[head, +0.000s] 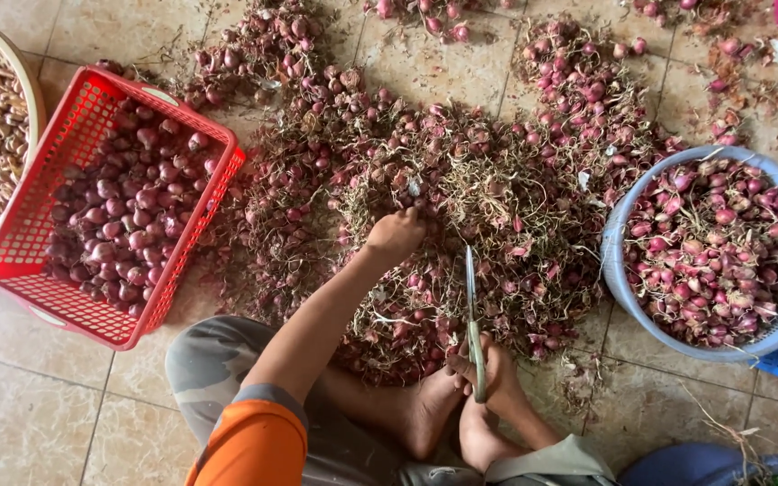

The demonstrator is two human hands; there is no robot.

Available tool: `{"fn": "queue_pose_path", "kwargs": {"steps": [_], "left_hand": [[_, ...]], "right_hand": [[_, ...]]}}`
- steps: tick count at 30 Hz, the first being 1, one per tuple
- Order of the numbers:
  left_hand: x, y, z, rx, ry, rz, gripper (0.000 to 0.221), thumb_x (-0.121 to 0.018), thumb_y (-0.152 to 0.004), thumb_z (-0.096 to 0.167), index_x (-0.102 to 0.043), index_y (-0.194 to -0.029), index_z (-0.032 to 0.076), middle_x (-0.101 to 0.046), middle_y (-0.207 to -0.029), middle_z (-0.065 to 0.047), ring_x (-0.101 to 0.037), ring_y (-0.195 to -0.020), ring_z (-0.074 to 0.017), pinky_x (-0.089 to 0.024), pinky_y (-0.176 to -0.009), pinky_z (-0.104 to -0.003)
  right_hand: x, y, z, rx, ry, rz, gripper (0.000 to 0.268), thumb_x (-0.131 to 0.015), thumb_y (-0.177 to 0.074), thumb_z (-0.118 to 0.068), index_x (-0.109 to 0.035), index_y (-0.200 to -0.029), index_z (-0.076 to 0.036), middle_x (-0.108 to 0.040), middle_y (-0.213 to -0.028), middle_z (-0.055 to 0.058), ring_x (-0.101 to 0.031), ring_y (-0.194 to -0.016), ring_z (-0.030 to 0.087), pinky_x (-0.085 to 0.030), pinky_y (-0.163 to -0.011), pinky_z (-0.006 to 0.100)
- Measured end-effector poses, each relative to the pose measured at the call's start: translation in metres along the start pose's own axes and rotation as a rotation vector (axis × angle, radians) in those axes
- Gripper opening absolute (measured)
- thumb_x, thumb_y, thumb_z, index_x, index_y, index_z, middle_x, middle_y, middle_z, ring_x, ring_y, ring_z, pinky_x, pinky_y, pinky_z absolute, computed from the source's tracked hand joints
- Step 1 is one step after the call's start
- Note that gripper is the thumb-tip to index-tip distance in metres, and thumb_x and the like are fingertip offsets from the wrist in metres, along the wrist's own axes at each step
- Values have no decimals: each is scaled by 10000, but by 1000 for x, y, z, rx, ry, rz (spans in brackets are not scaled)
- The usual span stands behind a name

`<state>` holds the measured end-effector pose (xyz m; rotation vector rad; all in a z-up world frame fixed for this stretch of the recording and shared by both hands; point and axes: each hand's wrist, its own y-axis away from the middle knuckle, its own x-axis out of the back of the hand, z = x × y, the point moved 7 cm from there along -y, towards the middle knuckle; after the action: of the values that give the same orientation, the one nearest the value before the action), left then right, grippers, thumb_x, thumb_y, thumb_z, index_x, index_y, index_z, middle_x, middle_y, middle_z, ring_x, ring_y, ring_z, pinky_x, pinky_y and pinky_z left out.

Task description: The person sits on a tiled floor and uses scissors to trim the roots and stems of small red onions. They pick up individual onions from a large pile, cut the unwanted parts, and place the trimmed onions into a red basket.

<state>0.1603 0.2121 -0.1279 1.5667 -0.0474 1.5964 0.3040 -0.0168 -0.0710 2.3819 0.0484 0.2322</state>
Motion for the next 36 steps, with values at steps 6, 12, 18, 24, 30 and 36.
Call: {"fn": "queue_pose_path", "kwargs": {"steps": [6,12,18,24,30,36], "left_hand": [[25,47,-55,238,886,443,101,-740,-892,-14,-755,-955,63,-706,-952,-75,-674,-747,-155,-630,-614,-234],[47,144,-34,271,1556,429,296,-755,-908,24,-683,-1193,-12,-766,-921,-96,-758,-731,-143,-684,-690,-232],[-31,153,-22,136,1935,442,347,-787,-858,140,-621,-1132,8,-685,-909,-114,-677,-733,-183,-625,-676,-317],[-22,178,11,144,1934,318,244,-768,-888,92,-608,-1062,31,-708,-867,-120,-704,-658,-193,-638,-618,-328],[-15,181,24,101,1850,263,241,-785,-885,104,-640,-1058,19,-753,-808,-109,-742,-643,-165,-585,-507,-229],[-17,185,19,112,1878,260,232,-759,-912,105,-645,-1094,17,-770,-844,-137,-741,-631,-170,-599,-503,-251]], "right_hand": [[-1,1,11,20,1,-21,337,-842,-796,-233,-677,-989,-11,-827,-765,157,-751,-493,170,-633,-418,236],[-14,-5,22,122,-14,-167,172,-748,-883,-227,-725,-883,-57,-777,-701,101,-702,-483,165,-584,-448,251],[-30,-15,60,-358,-530,-222,297,-359,-1027,-199,-590,-905,-58,-650,-752,131,-484,-533,141,-406,-459,253],[-24,-8,27,240,525,-291,495,-543,-882,-629,-604,-1020,-158,-579,-957,20,-693,-750,179,-572,-660,385],[-27,-2,9,18,396,-276,363,-605,-936,-341,-683,-1245,-167,-718,-1073,-8,-766,-975,143,-654,-845,255],[-14,-25,65,12,-105,-121,362,-469,-1058,-215,-737,-931,-7,-812,-743,99,-560,-386,124,-437,-314,236]]}}
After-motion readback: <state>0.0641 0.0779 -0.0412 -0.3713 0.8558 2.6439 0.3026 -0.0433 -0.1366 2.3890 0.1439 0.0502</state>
